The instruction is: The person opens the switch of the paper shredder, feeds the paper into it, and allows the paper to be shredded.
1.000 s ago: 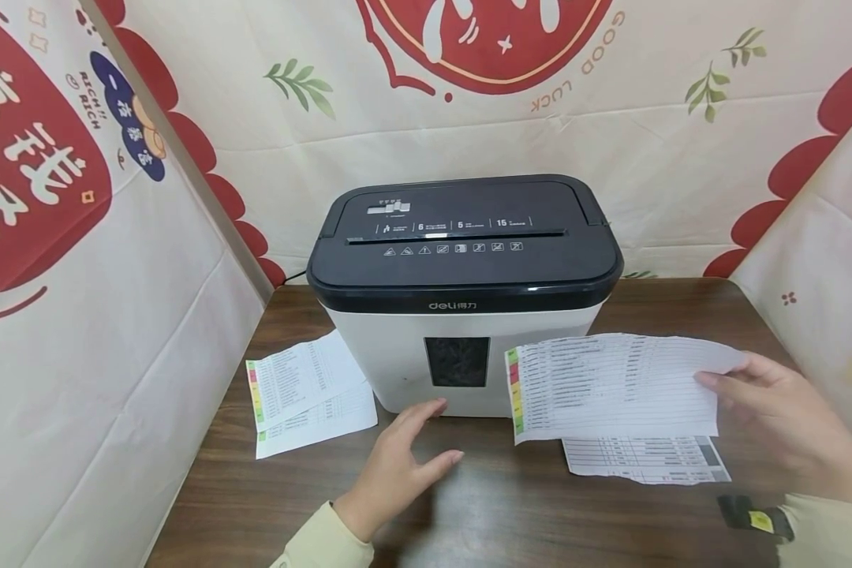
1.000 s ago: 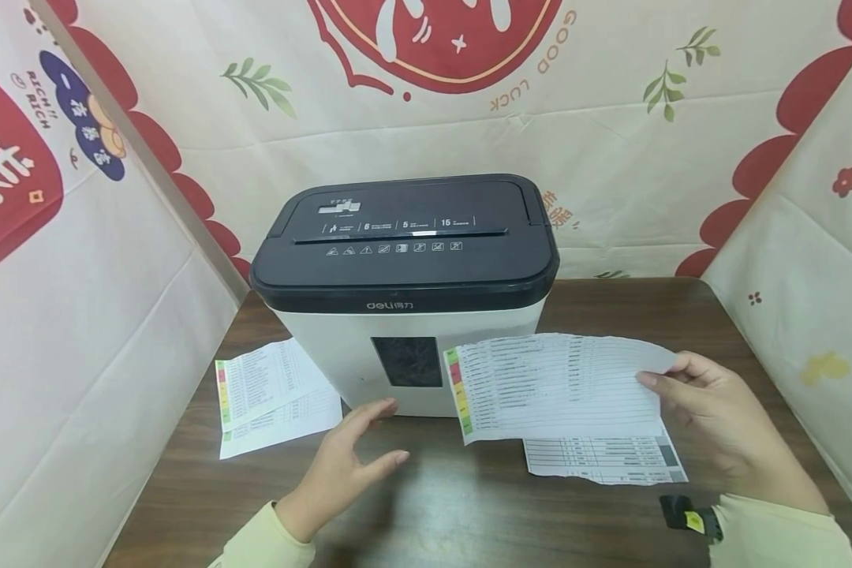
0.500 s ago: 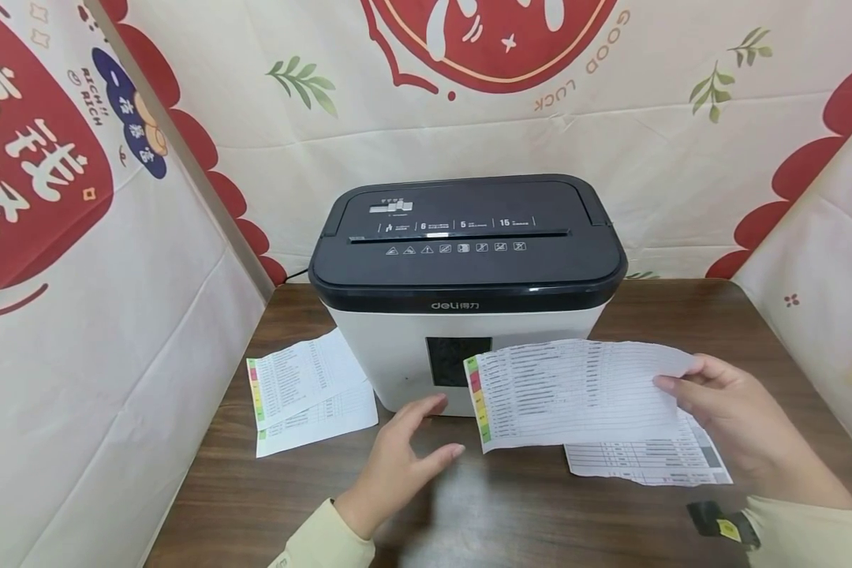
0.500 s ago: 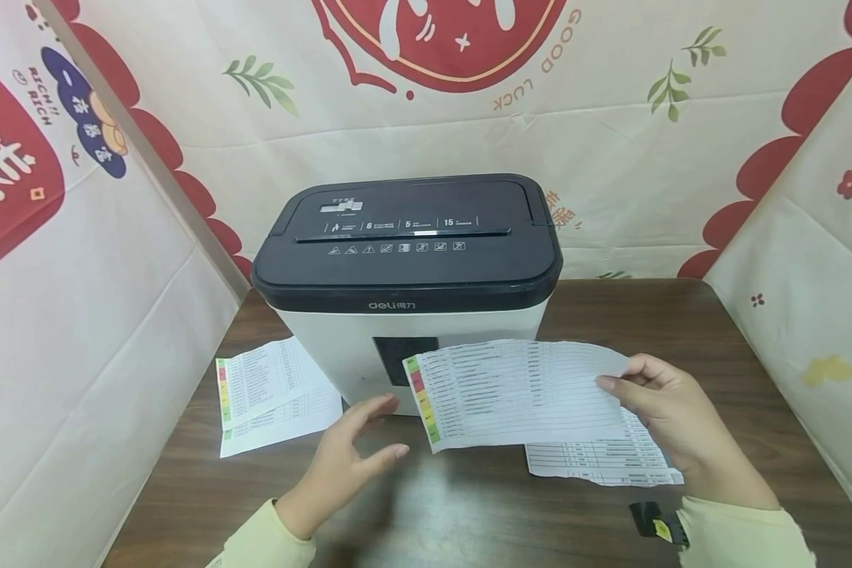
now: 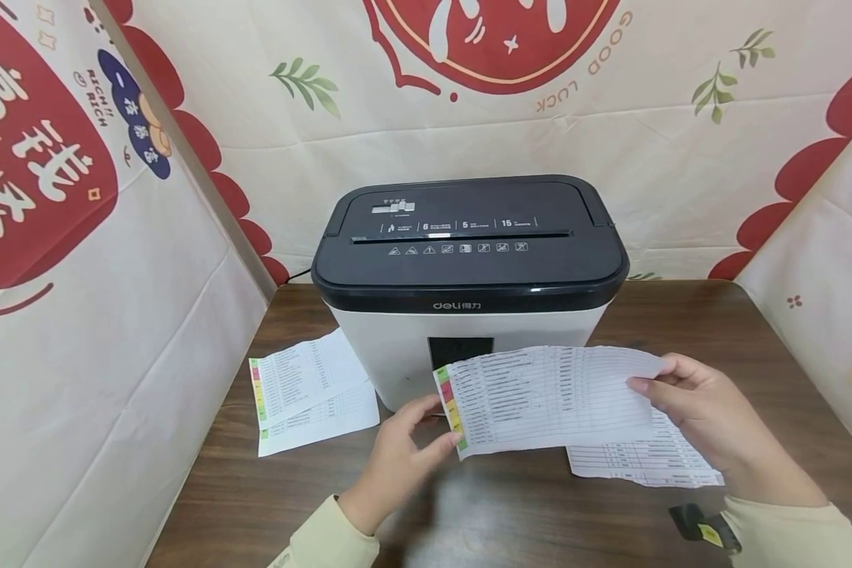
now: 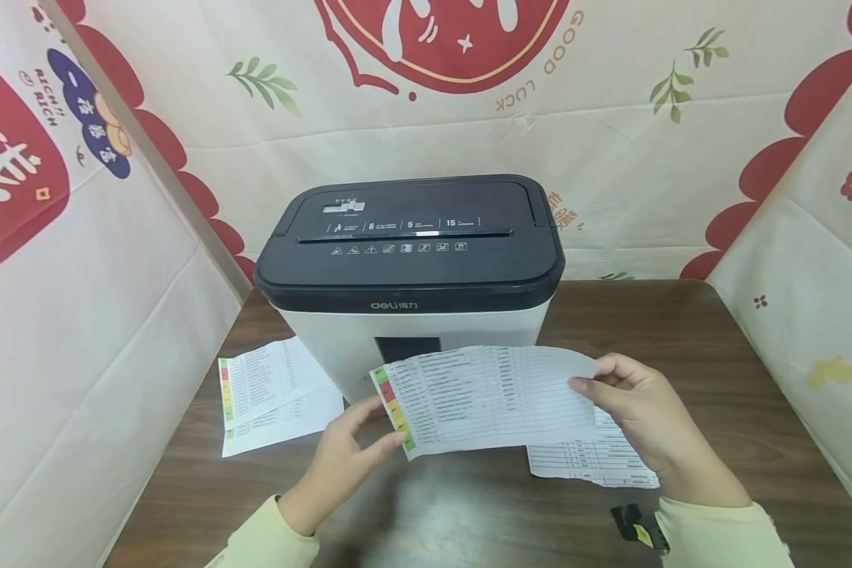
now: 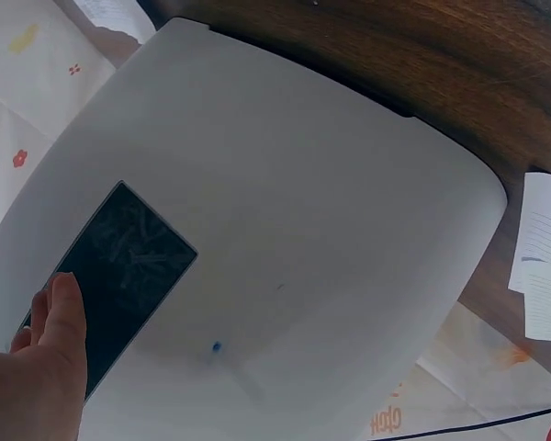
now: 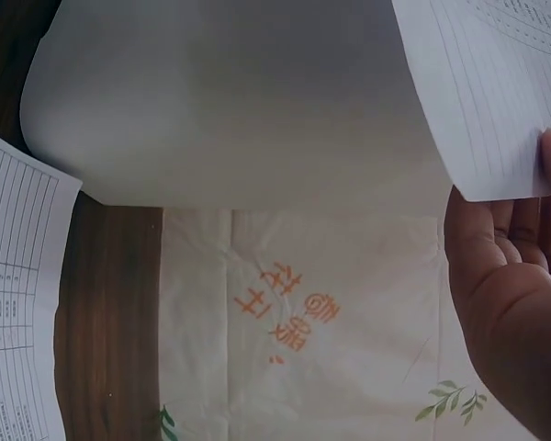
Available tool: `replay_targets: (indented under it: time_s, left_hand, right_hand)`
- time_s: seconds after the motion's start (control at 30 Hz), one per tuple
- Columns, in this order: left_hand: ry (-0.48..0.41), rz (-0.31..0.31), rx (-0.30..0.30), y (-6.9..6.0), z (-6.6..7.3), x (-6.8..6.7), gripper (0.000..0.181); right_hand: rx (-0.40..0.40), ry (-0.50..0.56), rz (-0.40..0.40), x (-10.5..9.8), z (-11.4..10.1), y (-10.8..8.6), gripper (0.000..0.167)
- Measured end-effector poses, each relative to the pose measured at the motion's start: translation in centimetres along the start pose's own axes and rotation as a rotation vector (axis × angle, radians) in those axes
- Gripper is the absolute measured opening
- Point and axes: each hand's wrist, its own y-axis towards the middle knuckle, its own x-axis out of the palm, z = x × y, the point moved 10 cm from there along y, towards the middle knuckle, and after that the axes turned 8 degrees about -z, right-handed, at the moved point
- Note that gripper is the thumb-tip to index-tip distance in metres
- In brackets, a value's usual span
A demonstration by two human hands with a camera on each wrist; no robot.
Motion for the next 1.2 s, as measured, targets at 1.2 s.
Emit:
replay_targets:
  time_s: [1.2]
  left_hand:
    - [-0.064,0.174,0.041,0.8,3.8,-5.6,0.017]
  right_hand:
    - [-0.089,-0.111,-0.086,3.2,-3.2,2.3,0.033]
